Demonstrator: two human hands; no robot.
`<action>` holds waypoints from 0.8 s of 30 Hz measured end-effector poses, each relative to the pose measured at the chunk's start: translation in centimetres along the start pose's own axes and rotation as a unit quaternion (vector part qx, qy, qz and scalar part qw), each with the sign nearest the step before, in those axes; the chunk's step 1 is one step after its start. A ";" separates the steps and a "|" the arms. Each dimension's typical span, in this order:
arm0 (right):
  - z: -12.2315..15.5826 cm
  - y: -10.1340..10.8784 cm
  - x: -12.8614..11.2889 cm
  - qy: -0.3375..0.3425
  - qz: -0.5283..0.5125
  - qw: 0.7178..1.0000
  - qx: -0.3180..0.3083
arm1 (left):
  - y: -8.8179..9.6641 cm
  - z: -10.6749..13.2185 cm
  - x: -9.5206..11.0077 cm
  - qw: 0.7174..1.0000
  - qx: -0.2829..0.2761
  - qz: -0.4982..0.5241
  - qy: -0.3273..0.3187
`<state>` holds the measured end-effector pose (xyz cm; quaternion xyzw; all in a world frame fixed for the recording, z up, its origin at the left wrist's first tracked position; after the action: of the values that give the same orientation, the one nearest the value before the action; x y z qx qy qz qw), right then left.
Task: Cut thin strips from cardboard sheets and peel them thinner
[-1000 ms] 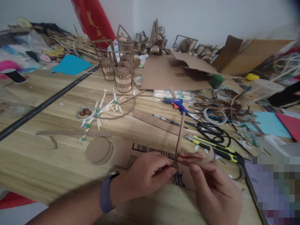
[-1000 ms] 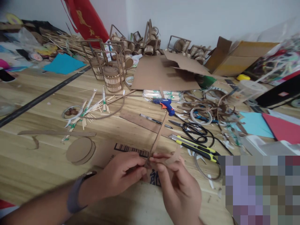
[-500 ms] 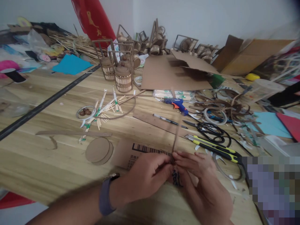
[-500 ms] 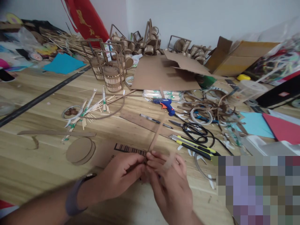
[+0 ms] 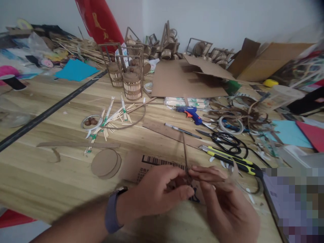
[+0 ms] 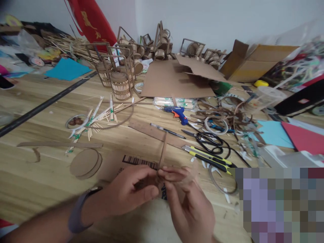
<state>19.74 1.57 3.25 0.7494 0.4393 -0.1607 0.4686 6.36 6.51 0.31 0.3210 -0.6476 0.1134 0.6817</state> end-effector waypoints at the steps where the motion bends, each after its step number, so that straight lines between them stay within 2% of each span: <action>1: 0.1 -0.2 -0.1 0.015 0.018 1.000 -0.011 | -0.2 0.0 -0.3 0.999 -0.005 0.032 0.015; 5: -0.2 -0.9 -0.4 0.052 0.103 0.992 -0.047 | -0.3 0.0 -0.7 0.997 0.003 0.071 0.025; 9: -0.6 -1.2 -0.7 0.056 0.154 0.985 -0.049 | -0.2 0.0 -0.8 0.997 0.010 0.067 0.028; 16: 0.1 -1.0 0.1 0.022 0.074 0.996 -0.042 | 0.0 0.1 0.3 0.999 0.007 0.035 -0.020; 21: 0.8 -0.9 2.0 -0.051 -0.004 0.998 -0.035 | 0.2 0.4 1.2 0.995 0.027 -0.073 -0.069; 24: 0.6 -0.7 1.9 -0.055 -0.024 0.998 -0.030 | 0.3 0.6 1.4 0.986 0.045 -0.135 -0.084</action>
<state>20.33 2.20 1.28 0.7141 0.4357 -0.1998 0.5103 5.92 6.00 1.72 0.4445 -0.6475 0.0215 0.6186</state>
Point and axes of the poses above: each hand's wrist, its own z-axis away from the middle knuckle, its own y-axis out of the back of the hand, x = y × z, the point moved 8 cm from there along -z, towards the middle knuckle, and after that the axes turned 14 degrees about -x, right-handed, at the moved point
